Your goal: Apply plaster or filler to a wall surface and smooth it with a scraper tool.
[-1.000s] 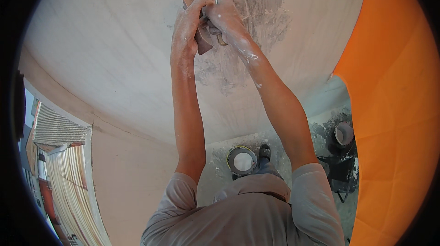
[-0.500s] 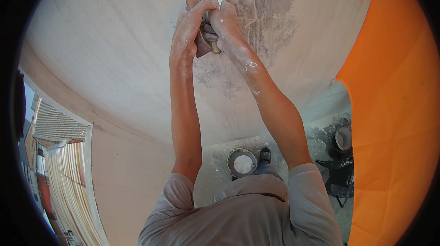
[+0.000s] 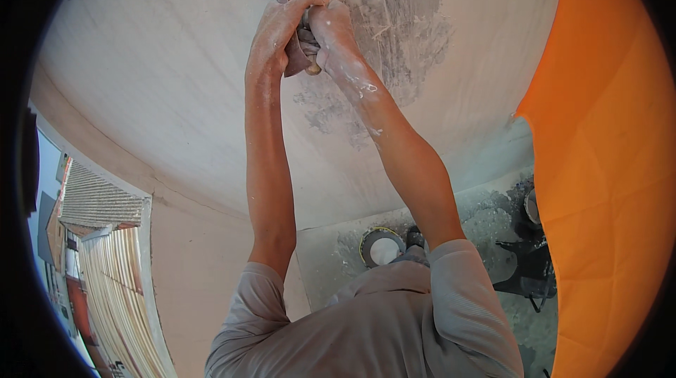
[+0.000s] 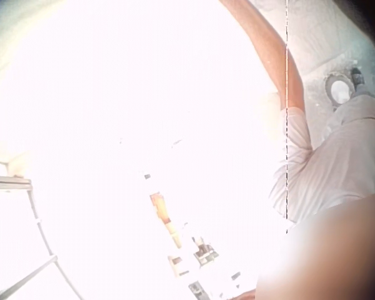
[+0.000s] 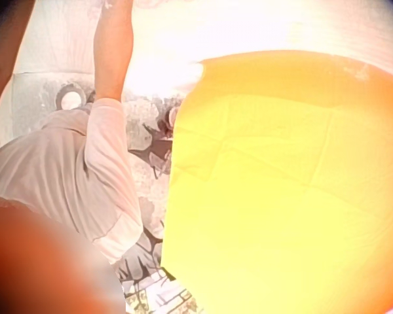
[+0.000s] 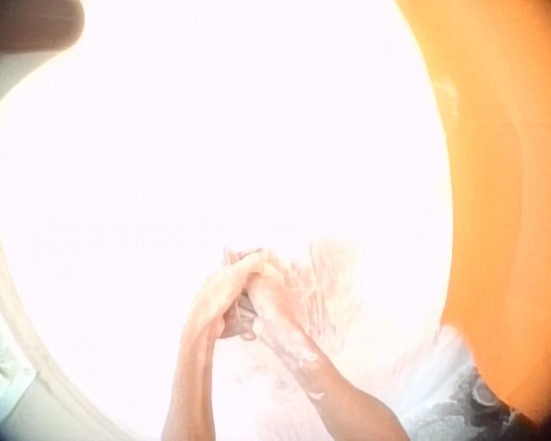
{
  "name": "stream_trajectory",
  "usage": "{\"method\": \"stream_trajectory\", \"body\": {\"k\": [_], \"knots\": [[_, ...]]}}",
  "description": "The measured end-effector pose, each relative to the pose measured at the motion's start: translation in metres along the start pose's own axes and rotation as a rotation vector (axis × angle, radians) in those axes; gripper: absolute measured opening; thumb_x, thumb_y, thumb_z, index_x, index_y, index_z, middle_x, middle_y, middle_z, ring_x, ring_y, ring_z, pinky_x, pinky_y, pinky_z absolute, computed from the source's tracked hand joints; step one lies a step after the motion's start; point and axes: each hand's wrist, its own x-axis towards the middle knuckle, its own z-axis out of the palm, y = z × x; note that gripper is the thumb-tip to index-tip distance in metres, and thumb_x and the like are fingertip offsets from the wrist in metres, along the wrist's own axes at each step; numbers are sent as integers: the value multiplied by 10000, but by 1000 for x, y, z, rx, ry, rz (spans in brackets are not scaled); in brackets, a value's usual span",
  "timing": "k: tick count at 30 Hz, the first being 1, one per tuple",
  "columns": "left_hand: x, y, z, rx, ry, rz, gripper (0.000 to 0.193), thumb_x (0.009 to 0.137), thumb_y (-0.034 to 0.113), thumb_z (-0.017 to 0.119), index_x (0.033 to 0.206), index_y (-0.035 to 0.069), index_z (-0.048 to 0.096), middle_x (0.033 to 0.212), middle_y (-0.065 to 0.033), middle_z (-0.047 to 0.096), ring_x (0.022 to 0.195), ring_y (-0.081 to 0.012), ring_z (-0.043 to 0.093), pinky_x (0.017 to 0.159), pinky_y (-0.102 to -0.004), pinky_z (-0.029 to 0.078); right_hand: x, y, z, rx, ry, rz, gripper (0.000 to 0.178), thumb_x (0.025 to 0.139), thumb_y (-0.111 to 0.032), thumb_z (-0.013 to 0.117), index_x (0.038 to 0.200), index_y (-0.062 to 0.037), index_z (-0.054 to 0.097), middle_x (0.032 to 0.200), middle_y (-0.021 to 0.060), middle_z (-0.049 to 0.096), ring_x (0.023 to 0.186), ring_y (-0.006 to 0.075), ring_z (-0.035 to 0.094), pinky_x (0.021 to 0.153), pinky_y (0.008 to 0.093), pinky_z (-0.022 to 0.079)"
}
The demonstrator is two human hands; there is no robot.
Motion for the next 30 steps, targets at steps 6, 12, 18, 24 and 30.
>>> {"method": "stream_trajectory", "body": {"k": [6, 12, 18, 24, 30], "knots": [[1, -2, 3, 39, 30, 24, 458, 794, 297, 729, 1178, 51, 768, 995, -98, 704, 910, -191, 649, 802, -316, 510, 3, 2, -1, -25, 2, -22, 231, 1024, -162, 552, 1124, 23, 645, 982, 92, 653, 788, 147, 654, 634, 325, 539], [7, 7, -2, 218, 68, 8, 416, 758, 325, 724, 1059, 44, 783, 920, -103, 698, 835, -200, 657, 734, -344, 521, 3, 4, 14, 22, 19, -18, 159, 1017, -208, 545, 981, -72, 618, 766, 1, 590, 554, 83, 547, 439, 277, 414], [17, 49, 0, 411, -25, 34, 404, 762, 331, 710, 1002, 12, 776, 871, -104, 696, 804, -190, 653, 700, -348, 517, 17, -17, 21, 283, -56, -94, 189, 1036, -144, 523, 1119, -17, 636, 898, 61, 640, 716, 131, 634, 561, 300, 528], [-1, -20, 3, 56, 35, 41, 436, 815, 285, 681, 1155, 26, 764, 1013, -96, 708, 957, -204, 643, 863, -335, 503, -1, 10, -10, -32, 77, -12, 144, 1025, -181, 521, 1014, -71, 615, 733, -17, 548, 520, 59, 476, 409, 271, 340], [5, -34, 20, -133, -22, 5, 534, 850, 297, 669, 1322, 47, 689, 1194, -116, 676, 1110, -206, 595, 967, -325, 459, 15, -2, -45, -426, -47, -110, 153, 1051, -170, 485, 1020, -57, 583, 719, -30, 523, 510, 40, 441, 407, 237, 305]]}}
